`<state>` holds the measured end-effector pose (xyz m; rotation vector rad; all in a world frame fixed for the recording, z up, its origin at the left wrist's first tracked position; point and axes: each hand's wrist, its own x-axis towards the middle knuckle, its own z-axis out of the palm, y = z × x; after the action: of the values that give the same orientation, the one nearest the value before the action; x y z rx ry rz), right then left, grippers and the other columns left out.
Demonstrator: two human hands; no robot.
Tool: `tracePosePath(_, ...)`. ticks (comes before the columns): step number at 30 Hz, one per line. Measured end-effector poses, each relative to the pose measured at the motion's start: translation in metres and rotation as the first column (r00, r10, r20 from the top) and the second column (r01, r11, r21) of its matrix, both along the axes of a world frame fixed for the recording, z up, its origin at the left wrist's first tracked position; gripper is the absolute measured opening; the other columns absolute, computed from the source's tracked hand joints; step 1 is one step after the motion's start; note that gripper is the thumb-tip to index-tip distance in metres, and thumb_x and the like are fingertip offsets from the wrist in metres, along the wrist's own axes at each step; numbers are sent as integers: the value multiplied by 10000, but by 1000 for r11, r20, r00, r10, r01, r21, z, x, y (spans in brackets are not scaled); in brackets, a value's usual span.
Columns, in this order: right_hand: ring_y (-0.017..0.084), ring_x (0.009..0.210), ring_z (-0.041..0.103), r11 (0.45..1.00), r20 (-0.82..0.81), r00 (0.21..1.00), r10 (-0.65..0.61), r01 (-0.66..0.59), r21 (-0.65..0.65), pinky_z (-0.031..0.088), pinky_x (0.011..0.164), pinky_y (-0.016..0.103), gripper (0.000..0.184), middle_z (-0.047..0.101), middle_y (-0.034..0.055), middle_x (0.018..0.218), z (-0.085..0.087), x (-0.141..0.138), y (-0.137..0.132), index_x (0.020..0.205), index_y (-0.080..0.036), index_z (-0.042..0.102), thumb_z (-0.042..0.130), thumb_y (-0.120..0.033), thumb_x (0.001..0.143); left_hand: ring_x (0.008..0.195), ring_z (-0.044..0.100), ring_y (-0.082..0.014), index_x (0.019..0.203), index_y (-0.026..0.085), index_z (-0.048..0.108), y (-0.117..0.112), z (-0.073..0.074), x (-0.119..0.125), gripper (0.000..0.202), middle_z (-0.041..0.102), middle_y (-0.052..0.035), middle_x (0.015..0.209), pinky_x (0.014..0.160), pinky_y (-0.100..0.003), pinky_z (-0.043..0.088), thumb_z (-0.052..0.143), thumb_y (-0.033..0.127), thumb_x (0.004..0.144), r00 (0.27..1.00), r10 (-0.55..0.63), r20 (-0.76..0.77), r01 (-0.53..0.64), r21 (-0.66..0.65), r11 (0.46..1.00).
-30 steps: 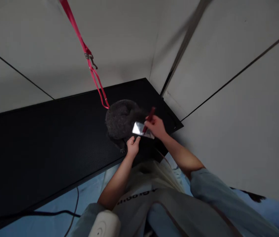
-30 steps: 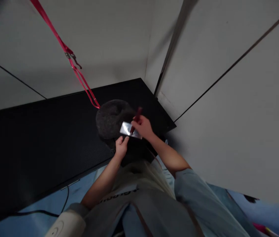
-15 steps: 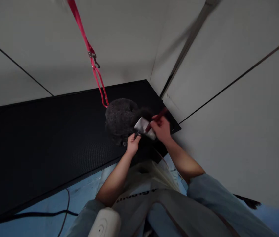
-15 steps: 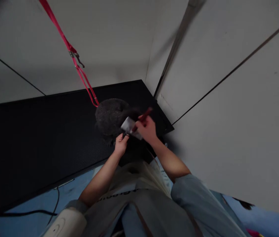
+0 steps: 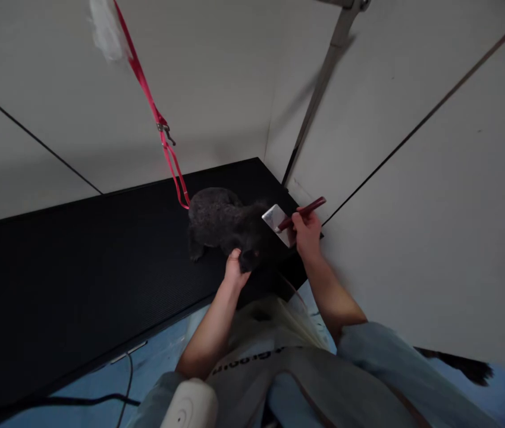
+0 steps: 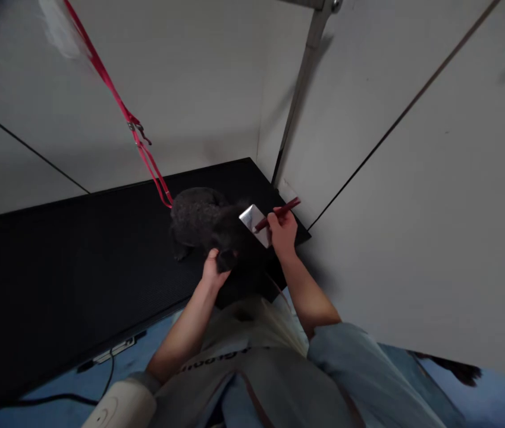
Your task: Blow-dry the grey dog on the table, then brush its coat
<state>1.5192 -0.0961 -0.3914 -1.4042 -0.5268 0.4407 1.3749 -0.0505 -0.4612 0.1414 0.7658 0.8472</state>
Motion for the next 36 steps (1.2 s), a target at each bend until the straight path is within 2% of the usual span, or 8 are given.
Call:
tracePosePath(5, 75, 417, 409, 957, -36, 964, 262, -265, -115, 322, 426, 217, 337, 501, -77, 514, -3, -8, -14, 857, -187, 567, 707, -376, 615, 690, 631, -175, 709, 162, 647, -3, 6, -7, 112, 678, -46, 698, 719, -311, 521, 547, 208, 730, 991, -85, 108, 98, -118, 988)
tracePosePath(10, 70, 446, 429, 996, -9, 996, -83, 84, 32, 352, 464, 212, 318, 493, -85, 542, -3, -5, -31, 904, -197, 544, 651, -399, 683, 748, 639, -178, 702, 187, 646, -13, -2, -15, 58, 691, -32, 780, 772, -351, 517, 596, 170, 678, 987, -79, 143, 78, 18, 997)
tracePosePath(15, 70, 405, 407, 972, -127, 969, 213, -223, -70, 314, 409, 209, 346, 483, -87, 511, -13, -14, -41, 854, -195, 549, 705, -391, 616, 750, 645, -192, 571, 186, 592, -22, -11, -33, 62, 654, -10, 651, 791, -377, 524, 616, 187, 628, 994, -61, 90, 58, 41, 997)
tracePosePath(20, 60, 398, 350, 962, -132, 968, -213, 231, 144, 305, 416, 201, 308, 391, -113, 482, -19, -11, -50, 844, -213, 497, 654, -418, 675, 790, 648, -215, 684, 146, 658, -25, -8, -52, 107, 698, -93, 798, 803, -372, 522, 614, 213, 613, 970, -220, 108, 215, 58, 975)
tracePosePath(24, 74, 392, 394, 979, -178, 963, 204, -204, 18, 313, 398, 212, 321, 450, -92, 479, -29, -37, -58, 840, -208, 532, 696, -400, 643, 744, 644, -215, 736, 142, 663, -29, -8, -53, 159, 689, -78, 745, 797, -382, 519, 610, 238, 622, 971, -221, 96, 215, 65, 974)
tracePosePath(29, 69, 393, 370, 993, -199, 977, -72, 90, 82, 321, 412, 206, 312, 379, -115, 462, -31, -37, -59, 881, -218, 501, 632, -426, 688, 733, 645, -191, 682, 181, 625, -33, -12, -43, 73, 689, -37, 730, 747, -356, 522, 565, 212, 654, 990, -133, 52, 133, -2, 991)
tracePosePath(34, 72, 396, 379, 984, -180, 972, 153, -166, -58, 302, 398, 215, 318, 436, -94, 494, -33, -31, -61, 862, -207, 534, 656, -425, 667, 720, 647, -192, 731, 167, 658, -33, -18, -31, 157, 701, -53, 752, 695, -331, 528, 529, 209, 652, 978, -180, 104, 184, -33, 982)
tracePosePath(36, 66, 417, 374, 996, -170, 984, 59, -70, -56, 312, 424, 214, 317, 427, -93, 506, -35, -24, -61, 836, -193, 540, 660, -423, 654, 726, 648, -193, 750, 159, 668, -34, -20, -28, 181, 702, -62, 757, 710, -334, 528, 520, 215, 661, 974, -197, 109, 201, -25, 979)
